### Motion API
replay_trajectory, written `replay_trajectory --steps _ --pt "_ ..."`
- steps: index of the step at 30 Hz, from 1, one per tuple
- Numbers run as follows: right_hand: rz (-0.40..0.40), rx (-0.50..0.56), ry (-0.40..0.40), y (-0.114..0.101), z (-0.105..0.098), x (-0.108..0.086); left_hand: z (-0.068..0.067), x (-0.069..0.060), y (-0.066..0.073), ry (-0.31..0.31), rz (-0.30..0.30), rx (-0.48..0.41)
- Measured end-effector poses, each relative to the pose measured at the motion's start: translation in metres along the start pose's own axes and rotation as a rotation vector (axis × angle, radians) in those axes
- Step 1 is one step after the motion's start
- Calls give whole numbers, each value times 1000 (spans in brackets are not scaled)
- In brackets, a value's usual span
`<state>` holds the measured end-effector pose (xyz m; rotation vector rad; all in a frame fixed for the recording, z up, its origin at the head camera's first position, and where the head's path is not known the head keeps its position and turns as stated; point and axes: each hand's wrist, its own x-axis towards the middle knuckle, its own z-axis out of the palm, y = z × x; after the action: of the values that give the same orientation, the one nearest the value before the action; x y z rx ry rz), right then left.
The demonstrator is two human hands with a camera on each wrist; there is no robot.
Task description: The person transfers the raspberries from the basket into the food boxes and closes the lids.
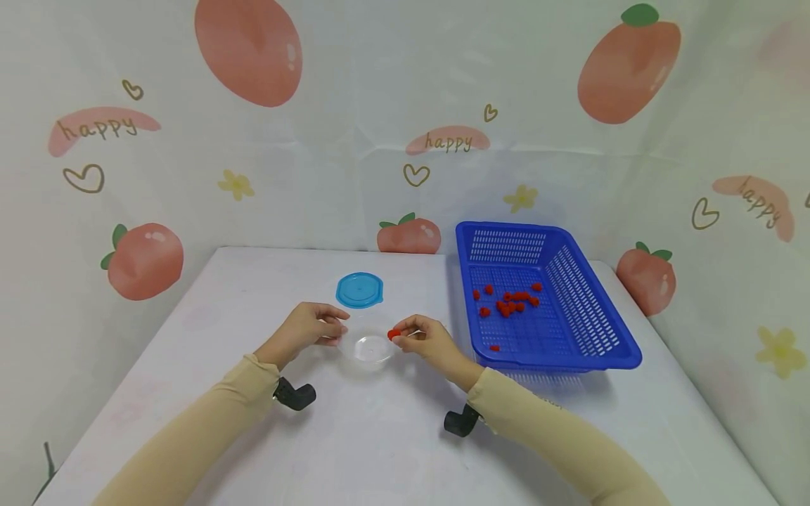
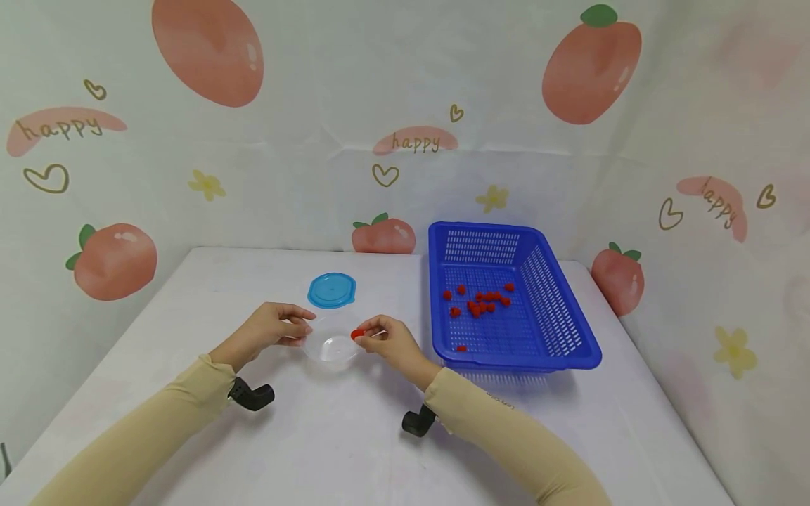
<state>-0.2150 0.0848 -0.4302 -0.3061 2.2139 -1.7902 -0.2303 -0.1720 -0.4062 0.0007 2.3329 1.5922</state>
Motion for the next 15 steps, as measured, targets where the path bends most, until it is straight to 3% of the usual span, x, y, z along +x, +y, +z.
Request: replay_trajectory --steps 15 --pt "15 -51 -8 -2 0 0 1 0 1 6 -8 11"
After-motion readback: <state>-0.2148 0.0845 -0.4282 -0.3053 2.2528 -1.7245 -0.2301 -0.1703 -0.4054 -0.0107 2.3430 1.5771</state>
